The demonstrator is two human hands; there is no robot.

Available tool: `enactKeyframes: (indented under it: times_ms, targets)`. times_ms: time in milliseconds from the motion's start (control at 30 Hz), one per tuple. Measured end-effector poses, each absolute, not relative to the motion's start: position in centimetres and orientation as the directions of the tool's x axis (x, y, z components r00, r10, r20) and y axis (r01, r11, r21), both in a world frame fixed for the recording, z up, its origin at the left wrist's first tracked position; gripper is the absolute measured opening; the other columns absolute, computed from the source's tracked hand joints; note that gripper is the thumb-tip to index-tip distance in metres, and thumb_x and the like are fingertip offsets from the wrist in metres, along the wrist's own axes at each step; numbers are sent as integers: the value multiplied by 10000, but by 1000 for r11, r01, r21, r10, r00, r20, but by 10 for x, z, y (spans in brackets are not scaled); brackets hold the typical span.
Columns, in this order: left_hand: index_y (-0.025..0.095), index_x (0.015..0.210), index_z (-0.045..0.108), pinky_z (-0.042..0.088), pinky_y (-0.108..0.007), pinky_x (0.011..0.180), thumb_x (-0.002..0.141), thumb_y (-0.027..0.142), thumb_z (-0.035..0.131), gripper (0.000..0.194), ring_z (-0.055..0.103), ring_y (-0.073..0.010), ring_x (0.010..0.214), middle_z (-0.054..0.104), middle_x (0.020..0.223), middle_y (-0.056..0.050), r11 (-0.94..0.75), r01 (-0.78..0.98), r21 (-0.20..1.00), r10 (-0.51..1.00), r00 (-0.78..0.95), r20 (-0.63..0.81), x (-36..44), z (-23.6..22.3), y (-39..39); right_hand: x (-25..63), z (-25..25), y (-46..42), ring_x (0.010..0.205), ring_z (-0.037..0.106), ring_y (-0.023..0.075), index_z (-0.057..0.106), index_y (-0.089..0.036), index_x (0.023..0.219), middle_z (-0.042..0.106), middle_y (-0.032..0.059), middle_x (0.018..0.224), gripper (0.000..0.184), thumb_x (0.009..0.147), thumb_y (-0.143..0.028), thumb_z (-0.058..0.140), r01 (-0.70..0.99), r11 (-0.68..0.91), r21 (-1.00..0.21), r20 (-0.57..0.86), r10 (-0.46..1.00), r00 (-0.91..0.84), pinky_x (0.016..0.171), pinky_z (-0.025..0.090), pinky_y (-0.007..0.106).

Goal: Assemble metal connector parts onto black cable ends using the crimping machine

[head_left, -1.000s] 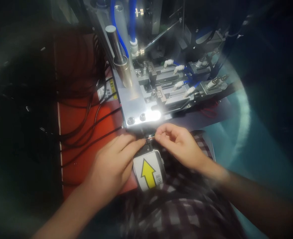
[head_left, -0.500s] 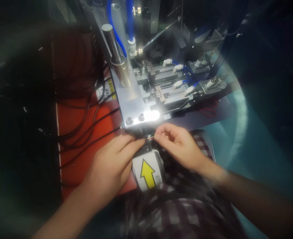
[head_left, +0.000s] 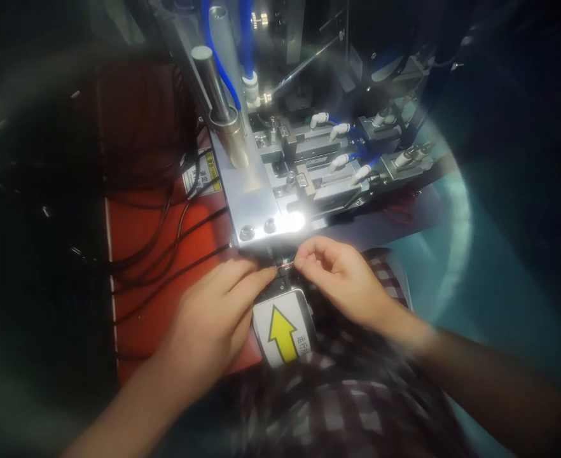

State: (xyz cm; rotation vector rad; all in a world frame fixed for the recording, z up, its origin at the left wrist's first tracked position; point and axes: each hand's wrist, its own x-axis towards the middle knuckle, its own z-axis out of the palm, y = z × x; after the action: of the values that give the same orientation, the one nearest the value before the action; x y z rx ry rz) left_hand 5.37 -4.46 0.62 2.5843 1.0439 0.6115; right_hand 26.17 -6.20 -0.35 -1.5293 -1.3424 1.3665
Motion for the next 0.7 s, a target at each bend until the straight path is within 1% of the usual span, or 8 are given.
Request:
enactKeyframes:
  times_ms: [167, 333, 433, 500, 567, 633, 700]
  targets:
    - [135, 1084, 656, 513, -256, 746, 911, 78, 440, 283, 619, -166, 895, 650, 1006, -82, -694, 592, 410, 711, 653, 261, 52, 6, -44, 261, -3, -61, 638, 505, 121, 583, -182, 797, 566, -16, 716, 97, 870, -222, 533, 259, -254, -932, -281, 957, -74, 626, 417, 260]
    - [129, 1086, 662, 511, -249, 747, 913, 80, 438, 287, 622, -166, 896, 651, 1004, -86, -696, 594, 403, 709, 656, 259, 54, 6, -44, 260, -3, -61, 615, 489, 116, 583, -180, 776, 549, -27, 679, 91, 847, -222, 545, 232, -295, -927, -318, 946, -68, 597, 400, 251]
    - [121, 1086, 665, 511, -245, 737, 908, 73, 440, 291, 623, -168, 893, 647, 1009, -92, -702, 592, 395, 704, 659, 263, 54, 6, -44, 260, -2, -57, 551, 448, 98, 584, -177, 749, 513, -45, 623, 88, 821, -222, 561, 149, -374, -915, -388, 919, -74, 512, 348, 226]
    - [120, 1077, 668, 514, -245, 724, 904, 72, 443, 288, 625, -167, 876, 646, 1000, -92, -708, 591, 386, 699, 662, 269, 53, 6, -44, 260, 0, -53, 479, 391, 81, 581, -171, 714, 456, -65, 546, 98, 803, -206, 559, 79, -471, -879, -477, 873, -106, 446, 284, 211]
    - [119, 1071, 668, 517, -245, 709, 902, 69, 439, 289, 627, -165, 854, 644, 987, -93, -711, 593, 378, 698, 660, 278, 53, 6, -44, 260, 2, -49, 428, 342, 70, 573, -166, 674, 406, -81, 485, 120, 790, -175, 543, 29, -557, -830, -555, 819, -144, 411, 239, 204]
    - [120, 1071, 667, 524, -249, 709, 900, 69, 440, 289, 630, -168, 853, 644, 989, -96, -712, 594, 374, 697, 662, 276, 53, 5, -44, 260, 5, -46, 409, 331, 64, 571, -162, 654, 403, -83, 467, 131, 782, -158, 542, 1, -591, -807, -584, 796, -161, 399, 232, 201]
    - [128, 1067, 665, 531, -251, 706, 897, 71, 441, 287, 632, -168, 848, 645, 986, -94, -713, 593, 374, 696, 662, 278, 53, 5, -44, 261, 7, -46, 414, 351, 63, 584, -160, 671, 436, -78, 485, 111, 780, -175, 573, -21, -581, -814, -570, 805, -166, 402, 255, 199]
